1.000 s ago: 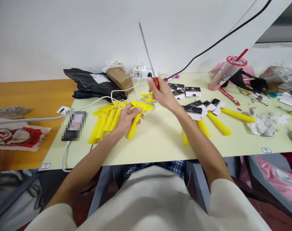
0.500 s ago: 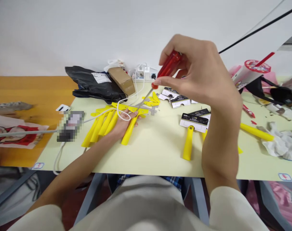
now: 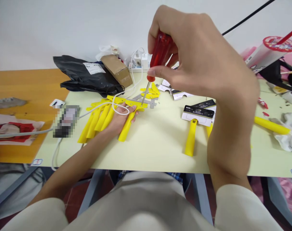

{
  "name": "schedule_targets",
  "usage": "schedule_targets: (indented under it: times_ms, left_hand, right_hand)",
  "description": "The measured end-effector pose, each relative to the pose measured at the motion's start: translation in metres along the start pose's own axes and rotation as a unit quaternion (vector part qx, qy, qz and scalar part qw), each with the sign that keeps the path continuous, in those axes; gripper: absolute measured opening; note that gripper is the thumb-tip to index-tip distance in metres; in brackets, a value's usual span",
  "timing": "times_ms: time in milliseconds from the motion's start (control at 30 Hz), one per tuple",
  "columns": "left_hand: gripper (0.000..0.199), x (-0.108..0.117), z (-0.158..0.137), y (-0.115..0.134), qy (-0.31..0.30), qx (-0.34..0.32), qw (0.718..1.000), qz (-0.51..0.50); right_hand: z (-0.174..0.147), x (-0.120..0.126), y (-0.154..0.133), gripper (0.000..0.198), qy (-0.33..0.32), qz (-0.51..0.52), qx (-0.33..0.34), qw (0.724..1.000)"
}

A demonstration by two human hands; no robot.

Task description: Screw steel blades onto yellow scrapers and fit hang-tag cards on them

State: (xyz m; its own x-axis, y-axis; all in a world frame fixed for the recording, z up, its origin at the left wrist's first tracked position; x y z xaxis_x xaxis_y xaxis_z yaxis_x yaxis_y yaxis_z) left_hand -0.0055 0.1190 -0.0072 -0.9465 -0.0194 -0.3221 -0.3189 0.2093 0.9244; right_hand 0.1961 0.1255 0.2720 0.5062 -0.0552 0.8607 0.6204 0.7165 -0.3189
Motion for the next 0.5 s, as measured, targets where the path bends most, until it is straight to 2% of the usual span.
schedule_targets:
  times_ms: [300, 500]
  left_hand:
    - [0.053, 0.0031, 0.0015, -0.0051, 0.017, 0.017, 0.999, -0.023]
    - [0.053, 0.0034, 0.0006, -0.0058, 0.018, 0.02, 0.999, -0.046]
  right_hand:
    - [-0.002, -0.0078, 0.0066, 0.026, -0.008, 0.038, -0.031, 0.999]
    - [-0.003, -0.0063, 0.0026, 0.024, -0.016, 0.043, -0.024, 0.999]
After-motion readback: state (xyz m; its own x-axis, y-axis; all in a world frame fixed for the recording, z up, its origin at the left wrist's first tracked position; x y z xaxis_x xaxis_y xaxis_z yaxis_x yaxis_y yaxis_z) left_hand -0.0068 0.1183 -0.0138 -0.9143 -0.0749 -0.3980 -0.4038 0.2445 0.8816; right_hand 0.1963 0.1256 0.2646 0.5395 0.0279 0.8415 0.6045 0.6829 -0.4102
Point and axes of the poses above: each hand's wrist, its own z-axis towards the middle knuckle, its own x-axis out of the back of the hand, y = z × x, the point moved 10 cm from there along z, towards the middle knuckle, and after that the axes turned 4 degrees about x, right-handed, at the moved point
